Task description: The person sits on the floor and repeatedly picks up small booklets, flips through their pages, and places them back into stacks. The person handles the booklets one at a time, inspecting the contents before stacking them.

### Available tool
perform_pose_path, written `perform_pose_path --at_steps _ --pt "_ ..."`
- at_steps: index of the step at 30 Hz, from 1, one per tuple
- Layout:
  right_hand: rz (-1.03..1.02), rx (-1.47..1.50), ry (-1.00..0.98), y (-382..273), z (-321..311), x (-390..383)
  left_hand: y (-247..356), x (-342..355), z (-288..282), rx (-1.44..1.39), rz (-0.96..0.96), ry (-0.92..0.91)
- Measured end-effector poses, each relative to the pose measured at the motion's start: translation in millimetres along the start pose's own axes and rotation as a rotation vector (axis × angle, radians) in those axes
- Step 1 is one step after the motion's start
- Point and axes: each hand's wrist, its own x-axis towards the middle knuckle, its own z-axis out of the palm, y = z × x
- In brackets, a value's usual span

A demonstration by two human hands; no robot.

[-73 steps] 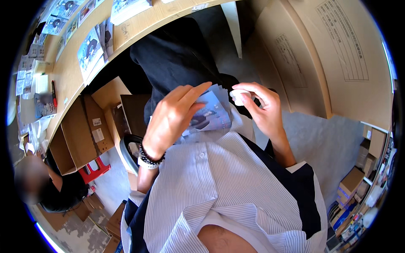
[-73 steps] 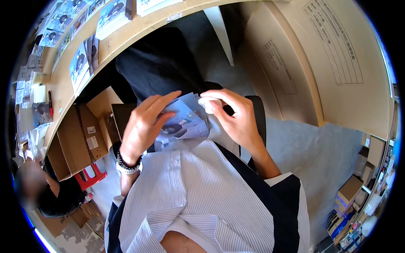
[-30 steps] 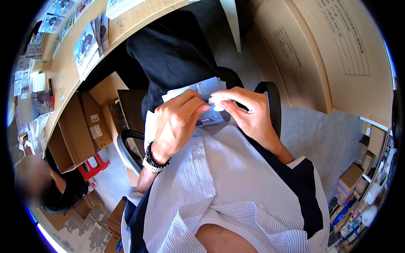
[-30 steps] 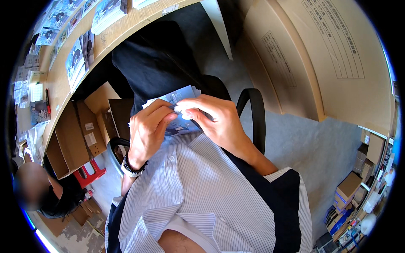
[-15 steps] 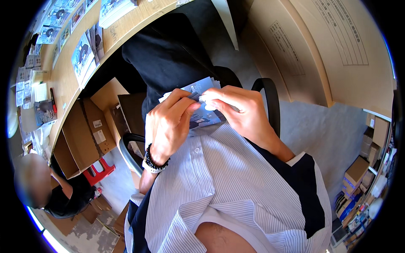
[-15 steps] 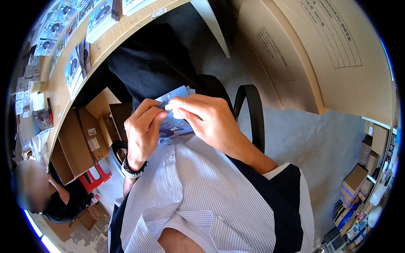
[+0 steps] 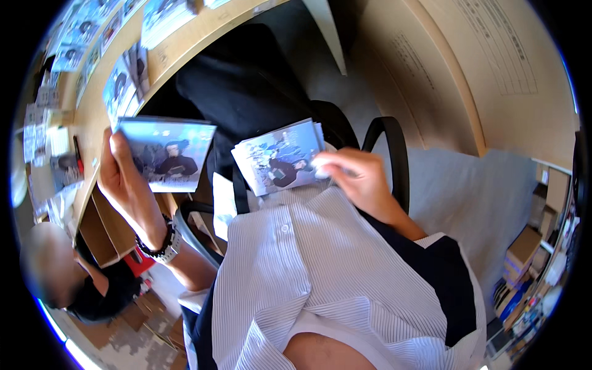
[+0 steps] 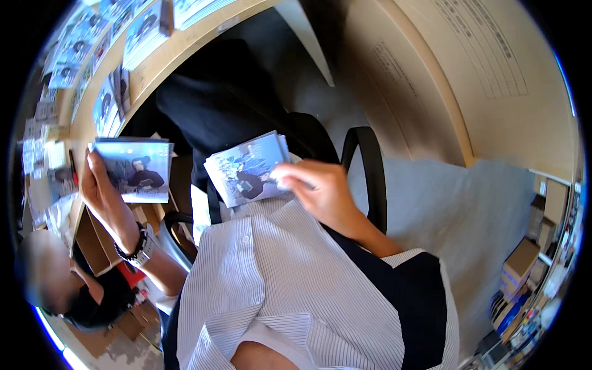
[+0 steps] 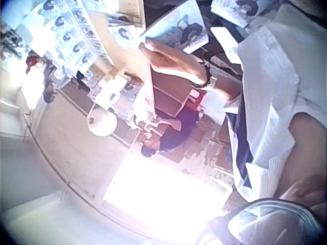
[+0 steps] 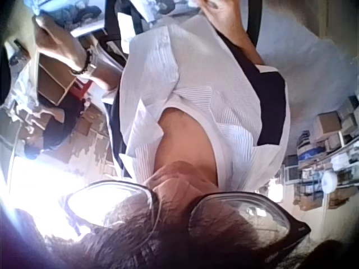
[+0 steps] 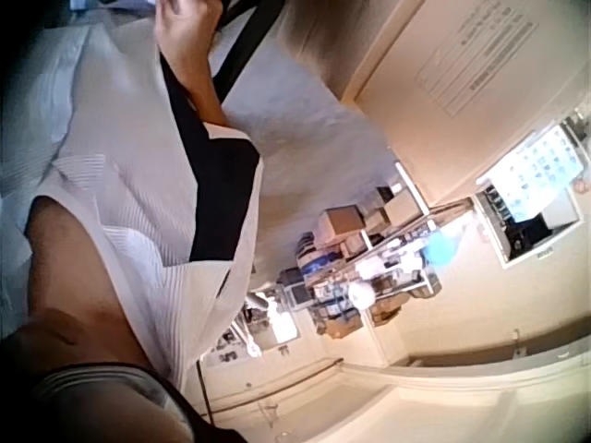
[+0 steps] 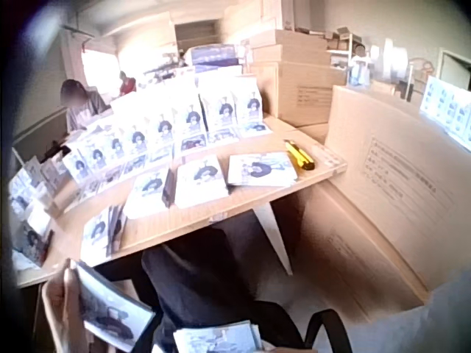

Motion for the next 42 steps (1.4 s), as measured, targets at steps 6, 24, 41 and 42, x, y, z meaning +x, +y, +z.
perform_pose_path --at_steps 6,24,41,42 --pt "-0.171 0.109 0.213 -26.2 -26.1 31.8 22.3 -26.2 25.2 -0.009 0.278 -0.280" --pt "-0.440 -0.184 -0.227 -33.5 -8.9 42.4 11.8 -69.3 79.8 -0.302 -0.075 -0.839" --pt "0.067 0.075 0.121 -5.8 -50.8 41.5 -18.3 -14.7 110.8 0.006 0.360 -0.752" --pt "0.081 0.110 0.111 -6.0 -49.4 42.1 -25.3 -16.2 115.5 0.041 0.460 -0.775"
